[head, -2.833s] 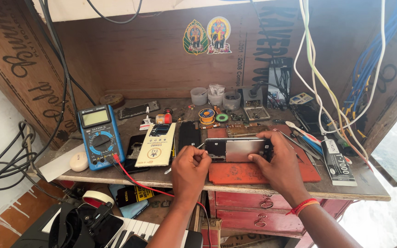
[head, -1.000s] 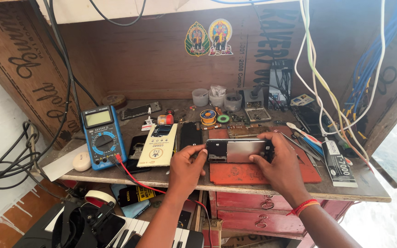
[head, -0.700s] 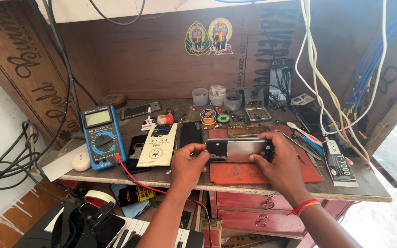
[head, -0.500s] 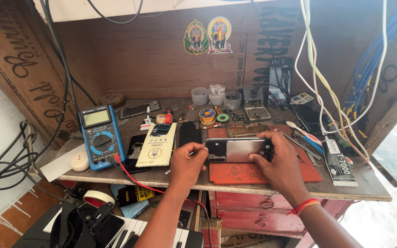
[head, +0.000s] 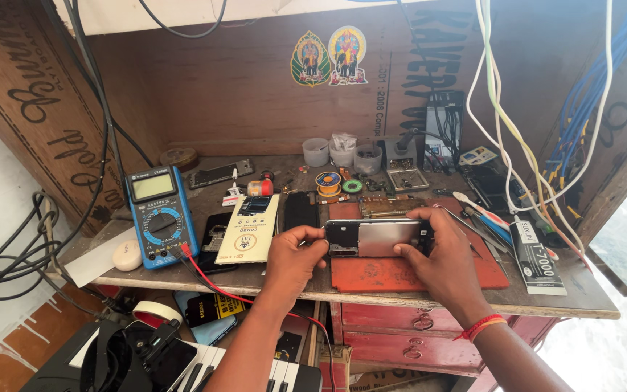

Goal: The person works at a cluttered repair bench on a disassembled smartphone. They use a screwdriver on the phone's edge, then hold the phone with both hands and press a silver battery or back panel into the phone body, repeatedly aligning and pressing it into place.

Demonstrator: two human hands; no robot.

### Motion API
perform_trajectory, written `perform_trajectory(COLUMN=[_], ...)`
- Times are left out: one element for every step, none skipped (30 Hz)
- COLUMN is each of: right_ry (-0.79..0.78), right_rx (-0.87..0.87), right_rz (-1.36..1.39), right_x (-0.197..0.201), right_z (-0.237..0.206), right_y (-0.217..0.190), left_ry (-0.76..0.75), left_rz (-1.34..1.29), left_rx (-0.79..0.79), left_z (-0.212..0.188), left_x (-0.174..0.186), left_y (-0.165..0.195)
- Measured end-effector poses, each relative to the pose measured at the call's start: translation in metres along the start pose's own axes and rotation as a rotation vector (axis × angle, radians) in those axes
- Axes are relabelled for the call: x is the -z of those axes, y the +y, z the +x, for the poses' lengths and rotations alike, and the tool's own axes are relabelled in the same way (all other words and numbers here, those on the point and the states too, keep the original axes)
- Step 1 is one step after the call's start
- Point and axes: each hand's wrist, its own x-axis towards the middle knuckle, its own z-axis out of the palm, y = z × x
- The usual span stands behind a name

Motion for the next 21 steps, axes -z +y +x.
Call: perform_trajectory(right_ry=[0.002,0.0,-0.002,-0.005,-0.003,-0.002,-0.001,-0.004,-0.008,-0.01,-0.007,-0.004,-0.001,-0.002,-0.002,-0.003,-0.006,-0.008,-0.01,0.0,0.01], right_rx=[0.009,-0.001,-0.012,-0.024,-0.018,-0.012,-0.006,-0.015,-0.025,-0.033,-0.02,-0.007,0.004,0.003,0.002,0.0,-0.014,-0.028,-0.04,-0.018,0.005], right_rz=[-0.001,0.003,0.006,0.009,0.009,0.01,0.012,0.01,0.008,0.006,0.006,0.005,0.004,0.002,0.0,-0.003,0.008,0.019,0.029,0.015,0.0], right_x=[0.0,-0.0005,-0.0006,-0.0004,-0.0001,-0.0001,-0.0003,-0.0003,-0.0001,-0.0001,-0.0001,-0.0001,-0.0001,0.0,0.0001,0.0,-0.0004,-0.0006,-0.0003,-0.0003,-0.0006], right_z=[0.0002,0.0005,0.0006,0.0004,0.0004,0.0004,0.0006,0.0004,0.0004,0.0005,0.0008,0.0011,0.0008,0.0006,0.0009,0.0005,-0.0001,-0.0007,-0.0007,-0.0005,-0.0004], right_y=[-0.0001,-0.0003,-0.0006,-0.0006,-0.0005,-0.0004,-0.0006,-0.0006,-0.0005,-0.0005,-0.0005,-0.0005,-0.0004,-0.0002,-0.0001,-0.0001,-0.0002,-0.0001,0.0001,0.0001,-0.0002], left_ry=[0.004,0.007,0.011,0.017,0.023,0.03,0.028,0.026,0.023,0.018,0.012,0.007,0.006,0.005,0.003,0.003,0.001,-0.002,0.002,0.008,0.015], left_rz=[-0.006,-0.011,-0.016,-0.013,-0.011,-0.008,-0.006,-0.004,-0.003,-0.01,-0.016,-0.022,-0.016,-0.01,-0.003,0.003,0.009,0.015,0.015,0.015,0.015], left_rx=[0.001,0.002,0.003,0.003,0.002,0.002,0.003,0.004,0.005,-0.011,-0.027,-0.042,-0.035,-0.028,-0.021,-0.015,-0.008,-0.002,0.003,0.006,0.008], left_z=[-0.0007,-0.0016,-0.0024,-0.0032,-0.004,-0.0045,-0.0045,-0.0046,-0.0044,-0.0041,-0.0038,-0.0034,-0.0028,-0.0022,-0.0016,-0.0014,-0.0011,-0.0013,-0.0022,-0.003,-0.0031], left_x=[-0.0006,-0.0011,-0.0018,-0.0025,-0.0029,-0.0029,-0.0028,-0.0026,-0.0025,-0.0024,-0.0023,-0.0022,-0.0019,-0.0016,-0.0011,-0.0003,0.0005,0.0003,-0.0004,-0.0006,-0.0009], left_y=[0.0014,0.0027,0.0041,0.0051,0.0059,0.0064,0.0069,0.0069,0.0064,0.0056,0.0047,0.0037,0.0026,0.0017,0.0014,0.0012,0.0014,0.0015,0.0017,0.0025,0.0038])
